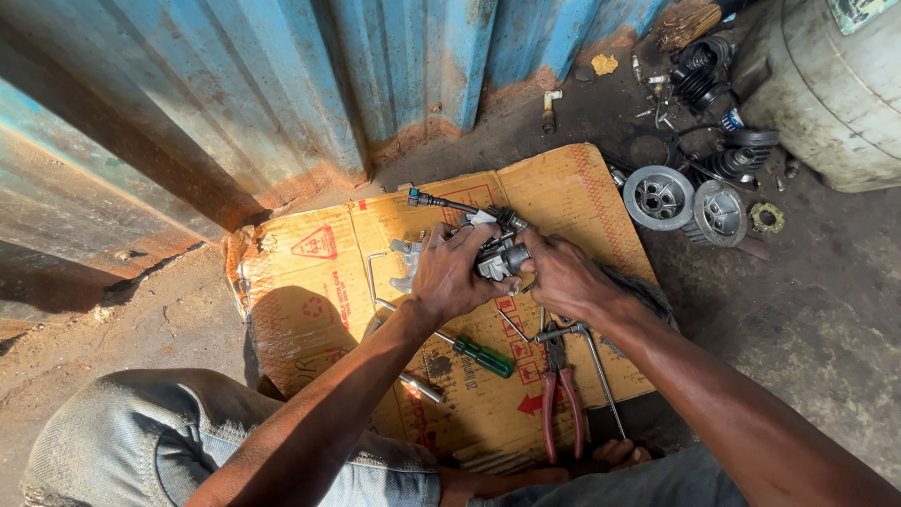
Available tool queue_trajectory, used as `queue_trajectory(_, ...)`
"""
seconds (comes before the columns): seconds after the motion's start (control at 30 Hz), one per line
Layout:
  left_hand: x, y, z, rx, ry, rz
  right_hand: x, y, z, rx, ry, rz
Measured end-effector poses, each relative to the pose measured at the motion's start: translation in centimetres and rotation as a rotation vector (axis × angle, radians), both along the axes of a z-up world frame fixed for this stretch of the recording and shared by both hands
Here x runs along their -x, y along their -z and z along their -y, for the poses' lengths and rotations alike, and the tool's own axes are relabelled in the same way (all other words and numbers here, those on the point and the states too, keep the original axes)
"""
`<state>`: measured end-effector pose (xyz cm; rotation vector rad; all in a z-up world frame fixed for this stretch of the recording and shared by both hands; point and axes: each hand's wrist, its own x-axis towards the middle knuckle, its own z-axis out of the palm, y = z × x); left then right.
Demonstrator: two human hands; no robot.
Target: The person sits on the ground and uses a screwdriver to disassemble a carburetor placed on a cardboard box. They remove a small component and then use the screwdriver to adjust a screw on the main body of the carburetor.
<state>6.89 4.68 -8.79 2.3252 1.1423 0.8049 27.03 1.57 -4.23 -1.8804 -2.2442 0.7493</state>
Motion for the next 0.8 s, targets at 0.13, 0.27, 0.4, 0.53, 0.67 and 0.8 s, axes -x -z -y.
queue_trajectory(0.13,0.2,-0.3,0.4,-0.023,0.001,-0.015,1.2,-1.9,-0.1,0.173,0.104,0.158)
queue_trajectory(0.27,-0.2,-0.2,0.2,-0.003,0.0,-0.027,0.8,-1.4,0.1,0.076,0.053,0.117)
queue_trajectory(0.4,-0.1,0.1,0.5,-0.106,-0.008,-0.015,0.2,-0.3,0.4,0.041,0.03,0.107)
queue_trajectory(0.53,-0.1,-0.3,0.8,-0.065,-0.011,-0.012,0.4,-0.7,0.7,0.108,0.063,0.14)
queue_trajectory(0.67,-0.1,-1.3,1.4,0.003,-0.025,-0.032,0.8,-2.1,1.4,0.114,0.079,0.073)
queue_trajectory(0.8,0.4,-1.0,1.2,0.008,0.054,0.05,0.7,-3.5,1.6,0.336,0.219,0.108)
